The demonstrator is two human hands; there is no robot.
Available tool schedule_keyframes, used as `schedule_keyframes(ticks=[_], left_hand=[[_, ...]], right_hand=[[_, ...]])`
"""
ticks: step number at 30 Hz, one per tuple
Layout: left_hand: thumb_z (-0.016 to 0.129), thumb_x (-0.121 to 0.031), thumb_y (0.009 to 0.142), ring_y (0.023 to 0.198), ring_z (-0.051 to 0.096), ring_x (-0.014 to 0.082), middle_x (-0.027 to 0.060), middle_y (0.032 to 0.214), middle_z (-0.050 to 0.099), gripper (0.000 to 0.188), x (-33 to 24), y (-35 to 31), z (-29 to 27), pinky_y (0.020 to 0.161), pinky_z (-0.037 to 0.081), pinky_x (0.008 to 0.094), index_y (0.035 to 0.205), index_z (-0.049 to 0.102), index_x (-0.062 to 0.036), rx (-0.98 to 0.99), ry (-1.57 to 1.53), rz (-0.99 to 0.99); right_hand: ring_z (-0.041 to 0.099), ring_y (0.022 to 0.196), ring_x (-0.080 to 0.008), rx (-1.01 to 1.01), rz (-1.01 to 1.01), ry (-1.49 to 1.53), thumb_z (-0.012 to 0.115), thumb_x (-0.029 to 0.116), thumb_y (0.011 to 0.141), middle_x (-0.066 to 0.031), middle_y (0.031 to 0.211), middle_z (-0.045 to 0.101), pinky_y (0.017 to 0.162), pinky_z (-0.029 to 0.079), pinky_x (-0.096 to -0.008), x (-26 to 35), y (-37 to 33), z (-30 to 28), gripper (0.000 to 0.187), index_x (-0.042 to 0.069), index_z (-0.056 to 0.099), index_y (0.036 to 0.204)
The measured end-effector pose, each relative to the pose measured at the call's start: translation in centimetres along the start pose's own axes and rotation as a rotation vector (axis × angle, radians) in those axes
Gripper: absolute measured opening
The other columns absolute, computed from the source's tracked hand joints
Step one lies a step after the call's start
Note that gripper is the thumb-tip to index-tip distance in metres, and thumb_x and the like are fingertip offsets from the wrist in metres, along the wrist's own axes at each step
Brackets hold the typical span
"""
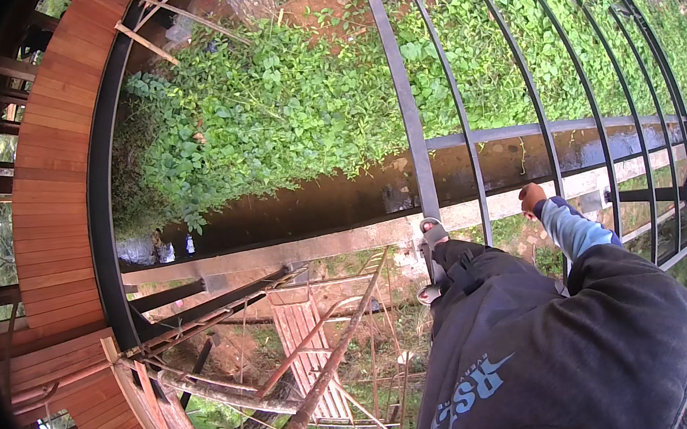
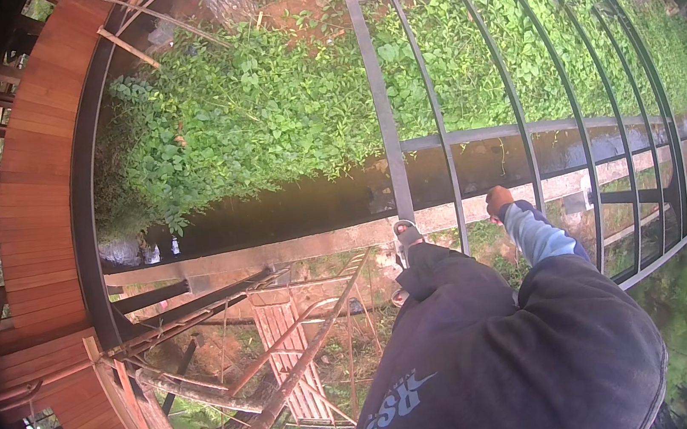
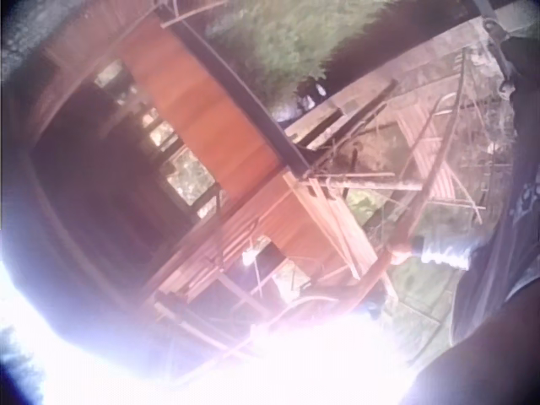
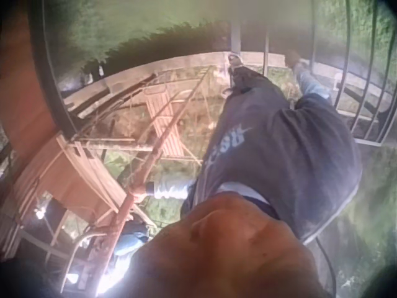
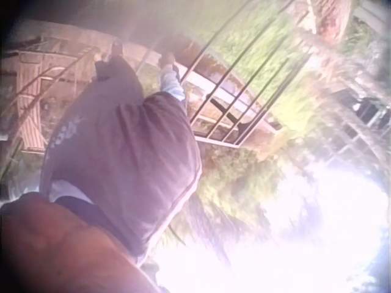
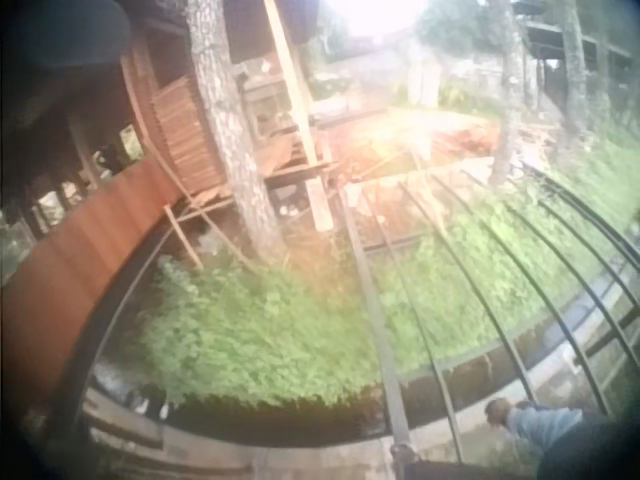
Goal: The person uses an angle grinder to smooth a wooden plank, then measures and marks several planks with a tape measure and pencil. They carry a plank to a treehouse structure and hand it to another worker before returning to measure more planks.
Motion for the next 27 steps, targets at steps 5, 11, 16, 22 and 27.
schedule_keyframes(ticks=[5, 11, 16, 22, 27], left_hand=[[0.058, -0.014, 0.081, 0.064, 0.059, 0.0233, 0.0146, 0.087, 0.065, 0.031, -4.2, -7.0, 5.5, 0.059, 0.048, 0.0387, 0.110, 0.062, -0.0025, 0.247, 0.003, -0.105], [0.059, -0.015, 0.081, 0.066, 0.059, 0.0239, 0.0151, 0.087, 0.066, 0.031, -9.0, -16.7, 12.1, 0.061, 0.048, 0.0391, 0.109, 0.062, -0.0013, 0.608, 0.003, -0.225], [0.059, -0.016, 0.081, 0.068, 0.060, 0.0244, 0.0156, 0.088, 0.066, 0.032, -12.7, -24.6, 18.1, 0.062, 0.048, 0.0394, 0.108, 0.062, -0.0003, 0.840, 0.002, -0.331], [0.060, -0.018, 0.080, 0.070, 0.060, 0.0250, 0.0162, 0.089, 0.066, 0.033, -14.1, -30.3, 22.1, 0.064, 0.048, 0.0398, 0.107, 0.062, 0.0009, 0.961, 0.083, -0.476], [0.060, -0.019, 0.080, 0.072, 0.061, 0.0256, 0.0167, 0.090, 0.066, 0.033, -13.8, -32.2, 24.6, 0.066, 0.048, 0.0401, 0.106, 0.063, 0.0019, 1.007, 0.142, -0.562]], right_hand=[[0.067, 0.076, -0.0318, -0.079, -0.226, -0.032, 0.060, 0.005, 0.073, -0.0170, 0.079, 0.067, 0.072, 0.054, -0.0373, 1.2, 0.9, -0.2, 0.015, 0.005, 0.070, 0.084], [0.064, 0.073, -0.0396, -0.291, -0.314, -0.074, 0.052, 0.025, 0.078, -0.0232, 0.074, 0.065, 0.074, 0.052, -0.0436, 6.3, 0.8, -2.6, 0.029, 0.002, 0.069, 0.081], [0.064, 0.077, -0.0394, -0.344, -0.315, 0.112, 0.050, 0.025, 0.078, -0.0240, 0.075, 0.065, 0.076, 0.051, -0.0432, 3.3, 4.1, -4.1, 0.030, 0.002, 0.069, 0.081], [0.064, 0.081, -0.0407, -0.281, -0.216, 0.113, 0.052, 0.020, 0.077, -0.0256, 0.080, 0.065, 0.076, 0.051, -0.0453, 0.1, 6.9, -4.2, 0.026, 0.002, 0.070, 0.079], [0.064, 0.082, -0.0410, -0.148, -0.155, -0.165, 0.051, 0.021, 0.078, -0.0265, 0.082, 0.065, 0.076, 0.052, -0.0456, -1.0, 10.9, -3.8, 0.028, 0.000, 0.068, 0.083]])
Point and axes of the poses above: each hand's wrist, its own y-axis towards the middle knuckle, its own z-axis out of the palm, x = y × z, the point moved 4 cm from there along y, towards the middle knuckle
